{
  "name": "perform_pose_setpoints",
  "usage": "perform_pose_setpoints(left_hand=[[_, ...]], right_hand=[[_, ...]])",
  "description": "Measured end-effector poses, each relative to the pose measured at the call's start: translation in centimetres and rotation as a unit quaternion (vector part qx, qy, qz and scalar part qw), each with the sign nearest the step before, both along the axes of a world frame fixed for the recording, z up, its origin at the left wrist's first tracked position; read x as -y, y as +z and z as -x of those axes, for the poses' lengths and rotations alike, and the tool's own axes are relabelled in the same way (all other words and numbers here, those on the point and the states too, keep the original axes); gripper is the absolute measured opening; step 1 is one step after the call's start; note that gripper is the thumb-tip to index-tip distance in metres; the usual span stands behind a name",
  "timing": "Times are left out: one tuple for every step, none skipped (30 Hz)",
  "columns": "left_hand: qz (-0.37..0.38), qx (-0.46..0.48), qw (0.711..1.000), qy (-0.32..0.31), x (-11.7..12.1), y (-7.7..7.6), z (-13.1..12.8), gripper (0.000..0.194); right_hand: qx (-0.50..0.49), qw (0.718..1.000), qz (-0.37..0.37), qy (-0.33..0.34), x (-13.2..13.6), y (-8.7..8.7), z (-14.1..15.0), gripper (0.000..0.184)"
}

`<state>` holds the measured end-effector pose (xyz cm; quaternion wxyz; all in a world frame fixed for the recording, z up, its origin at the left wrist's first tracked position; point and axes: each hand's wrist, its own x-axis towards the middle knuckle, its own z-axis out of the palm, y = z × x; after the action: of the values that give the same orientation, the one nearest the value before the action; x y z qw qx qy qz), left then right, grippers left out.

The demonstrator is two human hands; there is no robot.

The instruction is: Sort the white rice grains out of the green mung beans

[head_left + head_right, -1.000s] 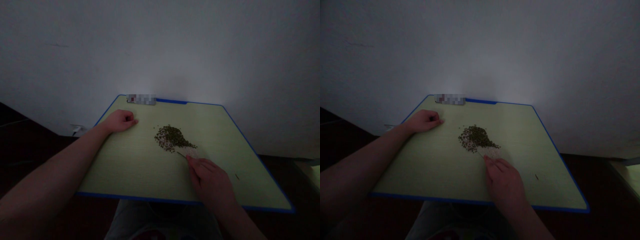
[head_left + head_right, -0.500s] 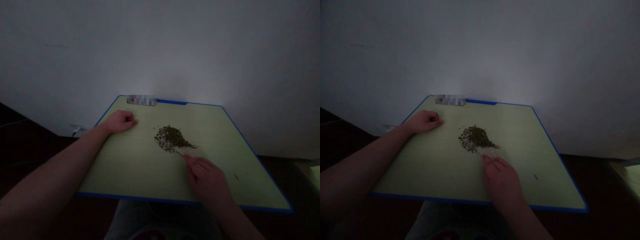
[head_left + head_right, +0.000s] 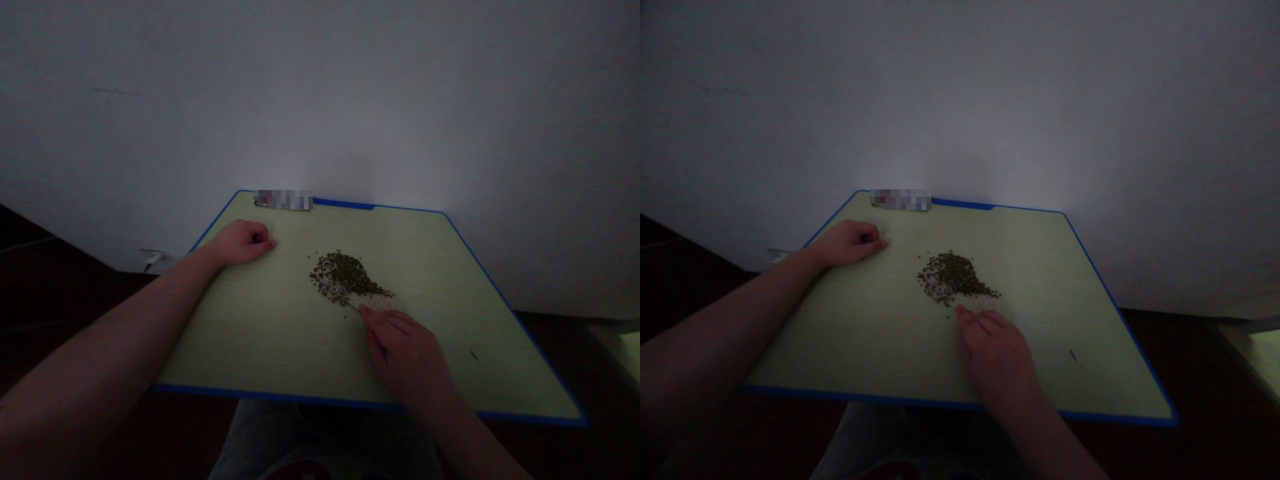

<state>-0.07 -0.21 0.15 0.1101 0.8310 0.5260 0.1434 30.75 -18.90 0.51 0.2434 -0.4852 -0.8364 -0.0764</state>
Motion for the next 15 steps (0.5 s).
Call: perform_pose_setpoints(left_hand=[[0.001, -0.001, 1.000, 0.001, 0.01, 0.03, -0.02, 0.036], [0.002, -0.003, 1.000, 0.002, 0.01, 0.05, -0.03, 0.036], [0.002, -0.004, 1.000, 0.002, 0.00, 0.05, -0.02, 0.035], [0.001, -0.006, 1.000, 0.002, -0.02, 0.04, -0.01, 0.035], [-0.001, -0.007, 1.000, 0.002, -0.04, 0.01, 0.01, 0.035], [-0.002, -0.007, 1.000, 0.001, -0.07, -0.02, 0.04, 0.035], [-0.004, -0.007, 1.000, 0.000, -0.09, -0.06, 0.07, 0.035], [-0.006, -0.005, 1.000, -0.001, -0.11, -0.10, 0.09, 0.035], [-0.008, -0.004, 1.000, -0.002, -0.13, -0.14, 0.12, 0.036], [-0.009, -0.004, 1.000, -0.004, -0.15, -0.18, 0.13, 0.036], [-0.011, -0.003, 1.000, -0.005, -0.16, -0.21, 0.15, 0.036], [-0.012, -0.004, 1.000, -0.007, -0.17, -0.23, 0.16, 0.036], [-0.013, -0.004, 1.000, -0.009, -0.17, -0.25, 0.17, 0.037], [-0.014, -0.005, 1.000, -0.010, -0.16, -0.25, 0.18, 0.037], [-0.014, -0.005, 1.000, -0.010, -0.16, -0.24, 0.18, 0.037]], right_hand=[[0.000, 1.000, -0.001, 0.005, -0.09, 0.03, 0.06, 0.029], [-0.001, 1.000, -0.003, 0.010, -0.13, 0.07, 0.12, 0.029], [-0.003, 1.000, -0.004, 0.016, -0.12, 0.13, 0.18, 0.029], [-0.006, 1.000, -0.006, 0.022, -0.06, 0.20, 0.22, 0.028], [-0.009, 1.000, -0.008, 0.027, 0.04, 0.27, 0.25, 0.028], [-0.011, 0.999, -0.010, 0.030, 0.16, 0.34, 0.26, 0.028], [-0.013, 0.999, -0.012, 0.030, 0.27, 0.39, 0.25, 0.029], [-0.013, 0.999, -0.013, 0.029, 0.35, 0.43, 0.22, 0.029], [-0.012, 1.000, -0.014, 0.025, 0.39, 0.45, 0.18, 0.029], [-0.010, 1.000, -0.015, 0.021, 0.38, 0.45, 0.15, 0.029], [-0.008, 1.000, -0.016, 0.017, 0.31, 0.43, 0.12, 0.029], [-0.006, 1.000, -0.017, 0.015, 0.21, 0.40, 0.10, 0.029], [-0.005, 1.000, -0.019, 0.014, 0.07, 0.36, 0.09, 0.029], [-0.002, 1.000, -0.020, 0.015, -0.07, 0.32, 0.10, 0.029], [0.000, 1.000, -0.020, 0.017, -0.20, 0.28, 0.12, 0.029]])
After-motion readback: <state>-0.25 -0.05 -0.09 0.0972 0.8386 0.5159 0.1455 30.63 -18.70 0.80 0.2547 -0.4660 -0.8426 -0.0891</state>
